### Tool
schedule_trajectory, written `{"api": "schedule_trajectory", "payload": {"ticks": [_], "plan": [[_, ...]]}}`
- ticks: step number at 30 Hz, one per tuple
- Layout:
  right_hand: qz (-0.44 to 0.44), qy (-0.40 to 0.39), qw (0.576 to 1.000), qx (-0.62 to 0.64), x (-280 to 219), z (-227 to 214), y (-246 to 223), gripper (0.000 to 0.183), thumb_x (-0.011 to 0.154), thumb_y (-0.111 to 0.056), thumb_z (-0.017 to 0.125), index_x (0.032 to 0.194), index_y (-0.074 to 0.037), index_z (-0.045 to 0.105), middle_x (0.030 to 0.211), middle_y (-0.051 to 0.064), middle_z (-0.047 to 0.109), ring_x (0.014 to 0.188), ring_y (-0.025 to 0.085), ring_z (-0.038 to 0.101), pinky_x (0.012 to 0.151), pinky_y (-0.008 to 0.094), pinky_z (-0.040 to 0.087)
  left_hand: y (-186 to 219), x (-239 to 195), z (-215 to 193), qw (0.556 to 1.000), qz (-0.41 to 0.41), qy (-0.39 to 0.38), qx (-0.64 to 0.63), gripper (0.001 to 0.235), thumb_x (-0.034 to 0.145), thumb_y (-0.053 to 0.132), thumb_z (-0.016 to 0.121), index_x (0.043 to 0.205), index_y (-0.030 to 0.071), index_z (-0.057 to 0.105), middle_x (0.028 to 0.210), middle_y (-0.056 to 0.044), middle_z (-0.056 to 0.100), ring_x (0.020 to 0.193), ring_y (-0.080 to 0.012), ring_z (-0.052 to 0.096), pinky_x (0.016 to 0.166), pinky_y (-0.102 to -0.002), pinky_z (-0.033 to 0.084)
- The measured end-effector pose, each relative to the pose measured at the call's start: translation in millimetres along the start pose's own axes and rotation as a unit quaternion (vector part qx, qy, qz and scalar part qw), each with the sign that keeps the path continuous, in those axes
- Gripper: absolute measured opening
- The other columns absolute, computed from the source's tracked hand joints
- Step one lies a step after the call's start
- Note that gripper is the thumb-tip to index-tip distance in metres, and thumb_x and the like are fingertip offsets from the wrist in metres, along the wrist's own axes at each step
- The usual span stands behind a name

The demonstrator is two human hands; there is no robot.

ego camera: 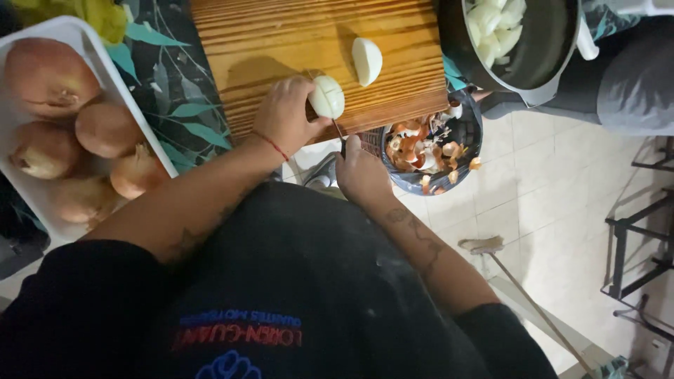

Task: The person peels the outer skin off an onion using a knife and discards the peels into a nearby bowl. They then place the onion on a wooden cutting board, slice it into pieces, and transfer the chopped onion into a metal bowl.

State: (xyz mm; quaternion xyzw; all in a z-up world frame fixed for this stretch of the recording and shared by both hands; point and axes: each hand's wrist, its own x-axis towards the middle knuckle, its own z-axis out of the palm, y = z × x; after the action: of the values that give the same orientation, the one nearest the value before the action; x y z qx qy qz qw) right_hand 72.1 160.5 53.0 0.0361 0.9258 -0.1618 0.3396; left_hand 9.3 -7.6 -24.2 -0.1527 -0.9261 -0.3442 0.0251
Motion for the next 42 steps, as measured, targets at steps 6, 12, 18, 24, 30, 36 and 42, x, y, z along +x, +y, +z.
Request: {"api": "schedule_trajectory", "payload": {"ticks": [6, 12, 18, 24, 30, 36, 42], "plan": [[-0.071, 0.092, 0.992, -0.045, -11.8, 5.9, 0.1, 0.035, 0.1, -0.034, 0.046, 0.115, -0.003, 0.038, 0.075, 0.023, 0.066, 0.064, 0.049, 0.063, 0.053, 0.059, 0.046, 3.5, -6.3, -10.0, 0.999, -0.016, 0.005, -0.04, 0.047, 0.075, 0.031, 0.09, 0.094, 0.006, 0.056, 0.092, -0.013, 0.059, 0.085, -0.0324, 0.056, 0.071, -0.043, 0.044], [-0.05, 0.038, 0.997, -0.041, -5.9, 5.6, -3.0, 0.027, 0.1, -0.031, 0.043, 0.108, -0.006, 0.037, 0.085, 0.028, 0.068, 0.076, 0.053, 0.065, 0.062, 0.063, 0.048, 6.6, -8.9, -11.5, 0.999, -0.048, -0.006, -0.019, 0.043, 0.075, 0.029, 0.088, 0.096, 0.006, 0.058, 0.101, -0.015, 0.058, 0.093, -0.0357, 0.057, 0.072, -0.049, 0.048], [-0.047, 0.042, 0.992, -0.106, 15.8, 28.4, 17.4, 0.036, 0.098, -0.027, 0.04, 0.12, 0.001, 0.039, 0.093, 0.027, 0.068, 0.082, 0.05, 0.067, 0.071, 0.061, 0.049, 8.2, -6.5, -10.7, 0.997, -0.063, -0.046, -0.025, 0.044, 0.078, 0.037, 0.088, 0.092, 0.004, 0.064, 0.092, -0.011, 0.06, 0.087, -0.0295, 0.057, 0.072, -0.042, 0.048], [-0.095, 0.059, 0.993, -0.038, -5.0, 4.4, 12.9, 0.027, 0.098, -0.028, 0.047, 0.108, -0.004, 0.039, 0.085, 0.03, 0.066, 0.078, 0.055, 0.063, 0.065, 0.064, 0.046, 1.7, -7.1, -1.3, 0.999, -0.015, 0.044, -0.029, 0.049, 0.069, 0.03, 0.094, 0.094, 0.008, 0.058, 0.086, -0.01, 0.056, 0.077, -0.0308, 0.054, 0.066, -0.044, 0.042], [-0.087, 0.118, 0.987, 0.065, -37.2, -25.3, 41.0, 0.036, 0.096, -0.028, 0.049, 0.124, -0.006, 0.045, 0.099, 0.028, 0.066, 0.079, 0.057, 0.061, 0.066, 0.065, 0.043, 38.4, 13.2, -27.7, 0.99, -0.125, -0.013, -0.066, 0.074, 0.057, 0.035, 0.096, 0.109, 0.006, 0.053, 0.106, -0.014, 0.056, 0.098, -0.0355, 0.057, 0.077, -0.046, 0.046], [-0.016, 0.112, 0.982, 0.152, -62.4, -16.6, 118.6, 0.039, 0.096, -0.029, 0.05, 0.124, -0.005, 0.039, 0.091, 0.034, 0.062, 0.082, 0.058, 0.06, 0.065, 0.061, 0.04, 60.9, 38.2, -9.7, 0.981, -0.136, -0.085, 0.111, 0.082, 0.06, 0.058, 0.089, 0.114, 0.012, 0.048, 0.114, -0.015, 0.046, 0.078, -0.0385, 0.064, 0.06, -0.054, 0.054], [0.118, 0.118, 0.97, 0.174, -91.3, -13.8, 184.8, 0.033, 0.097, -0.042, 0.051, 0.111, -0.012, 0.05, 0.084, 0.028, 0.069, 0.089, 0.047, 0.068, 0.078, 0.059, 0.054, 110.8, 84.6, -35.0, 0.986, -0.154, -0.064, -0.023, 0.07, 0.058, 0.049, 0.085, 0.113, 0.015, 0.057, 0.107, -0.015, 0.065, 0.106, -0.039, 0.064, 0.087, -0.044, 0.05]]}}
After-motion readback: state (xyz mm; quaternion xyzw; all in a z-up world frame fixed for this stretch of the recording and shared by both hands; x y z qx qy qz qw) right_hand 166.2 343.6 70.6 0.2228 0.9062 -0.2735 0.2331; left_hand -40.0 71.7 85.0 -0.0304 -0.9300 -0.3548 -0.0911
